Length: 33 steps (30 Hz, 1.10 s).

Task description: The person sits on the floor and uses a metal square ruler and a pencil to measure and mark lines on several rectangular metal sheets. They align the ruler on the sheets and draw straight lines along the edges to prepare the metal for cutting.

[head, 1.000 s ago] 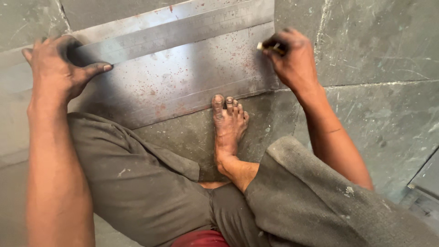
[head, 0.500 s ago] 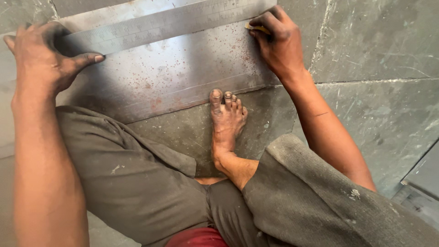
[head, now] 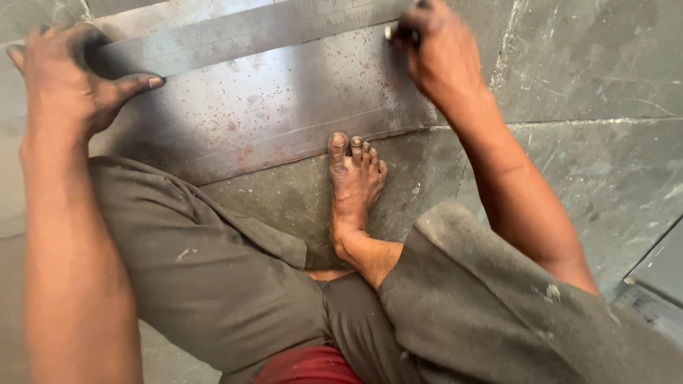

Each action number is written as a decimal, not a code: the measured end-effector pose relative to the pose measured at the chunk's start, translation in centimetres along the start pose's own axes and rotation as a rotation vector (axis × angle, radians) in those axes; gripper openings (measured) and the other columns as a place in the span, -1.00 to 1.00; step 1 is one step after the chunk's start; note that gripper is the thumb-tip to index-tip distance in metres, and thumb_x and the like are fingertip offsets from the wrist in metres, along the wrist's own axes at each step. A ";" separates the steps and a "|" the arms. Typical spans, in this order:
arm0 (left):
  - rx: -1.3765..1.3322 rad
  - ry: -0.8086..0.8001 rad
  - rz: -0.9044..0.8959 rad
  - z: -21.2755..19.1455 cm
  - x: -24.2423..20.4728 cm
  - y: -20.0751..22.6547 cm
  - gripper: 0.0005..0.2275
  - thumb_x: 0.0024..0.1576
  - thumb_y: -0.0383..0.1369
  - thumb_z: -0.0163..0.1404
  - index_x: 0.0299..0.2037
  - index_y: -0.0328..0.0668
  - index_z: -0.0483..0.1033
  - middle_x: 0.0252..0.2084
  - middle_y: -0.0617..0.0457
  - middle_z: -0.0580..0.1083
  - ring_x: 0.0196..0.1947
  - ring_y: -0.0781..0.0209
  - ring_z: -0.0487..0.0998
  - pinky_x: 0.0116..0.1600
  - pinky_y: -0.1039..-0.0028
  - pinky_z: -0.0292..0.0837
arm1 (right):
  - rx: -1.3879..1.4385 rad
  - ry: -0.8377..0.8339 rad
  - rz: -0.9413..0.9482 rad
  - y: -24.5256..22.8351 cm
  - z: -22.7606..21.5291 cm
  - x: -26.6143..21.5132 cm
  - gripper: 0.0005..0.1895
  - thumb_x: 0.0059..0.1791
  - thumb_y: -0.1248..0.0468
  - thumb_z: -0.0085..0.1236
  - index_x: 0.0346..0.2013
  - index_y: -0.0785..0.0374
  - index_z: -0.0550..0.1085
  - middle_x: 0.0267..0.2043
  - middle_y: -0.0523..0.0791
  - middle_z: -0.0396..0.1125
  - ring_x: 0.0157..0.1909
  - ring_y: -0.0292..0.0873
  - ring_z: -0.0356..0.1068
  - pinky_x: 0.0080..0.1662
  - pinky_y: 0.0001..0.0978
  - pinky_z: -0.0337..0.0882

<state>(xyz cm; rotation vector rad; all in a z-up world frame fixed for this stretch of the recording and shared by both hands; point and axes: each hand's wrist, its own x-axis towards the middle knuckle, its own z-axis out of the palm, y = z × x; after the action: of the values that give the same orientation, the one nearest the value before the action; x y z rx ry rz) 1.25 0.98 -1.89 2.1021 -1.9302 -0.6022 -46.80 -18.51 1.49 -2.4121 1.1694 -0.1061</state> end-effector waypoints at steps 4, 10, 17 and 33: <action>0.058 0.013 -0.056 -0.8 0.8 1.2 -0.49 -0.13 0.00 0.42 -0.12 -0.18 0.65 -0.09 -0.04 0.58 0.07 -0.14 0.45 0.27 -0.11 0.04 | 0.066 -0.188 0.137 -2.5 -2.2 -1.6 -0.91 -0.07 0.37 0.29 -0.27 0.25 0.63 -0.19 0.07 0.42 -0.20 0.23 0.44 -0.20 0.02 0.41; -0.075 -0.098 -0.267 -1.9 0.0 0.9 -0.40 -0.17 0.03 0.40 0.01 -0.16 0.62 -0.06 -0.06 0.56 0.11 -0.16 0.45 0.41 -0.26 -0.17 | 0.313 0.051 0.195 -1.0 -3.5 -0.9 -0.88 0.03 0.41 0.38 -0.15 0.29 0.62 -0.18 -0.02 0.42 -0.22 -0.06 0.50 -0.17 -0.28 0.47; 0.035 -0.252 -0.293 -3.7 -1.9 -4.4 -0.33 -0.08 0.05 0.46 -0.01 -0.43 0.59 -0.09 -0.27 0.59 -0.06 -0.15 0.63 0.08 0.16 0.52 | 0.376 0.233 0.191 -0.4 -3.1 -1.7 -0.86 0.03 0.49 0.32 -0.12 0.37 0.60 -0.16 -0.04 0.42 -0.19 -0.17 0.53 -0.15 -0.39 0.50; -0.019 -0.174 -0.329 -5.1 -0.9 -1.3 -0.39 -0.13 -0.04 0.46 -0.06 -0.43 0.60 -0.17 -0.26 0.58 -0.20 -0.15 0.61 -0.07 0.18 0.50 | 0.327 0.198 0.127 -1.2 -2.2 -2.0 -0.78 0.02 0.53 0.30 -0.04 0.37 0.60 -0.09 -0.03 0.46 -0.16 -0.15 0.53 -0.11 -0.39 0.50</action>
<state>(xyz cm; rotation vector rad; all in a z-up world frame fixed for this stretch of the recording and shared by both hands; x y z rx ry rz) 4.64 1.51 2.19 2.4480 -1.6588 -0.8902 -47.81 -17.17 4.21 -2.0723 1.2766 -0.4675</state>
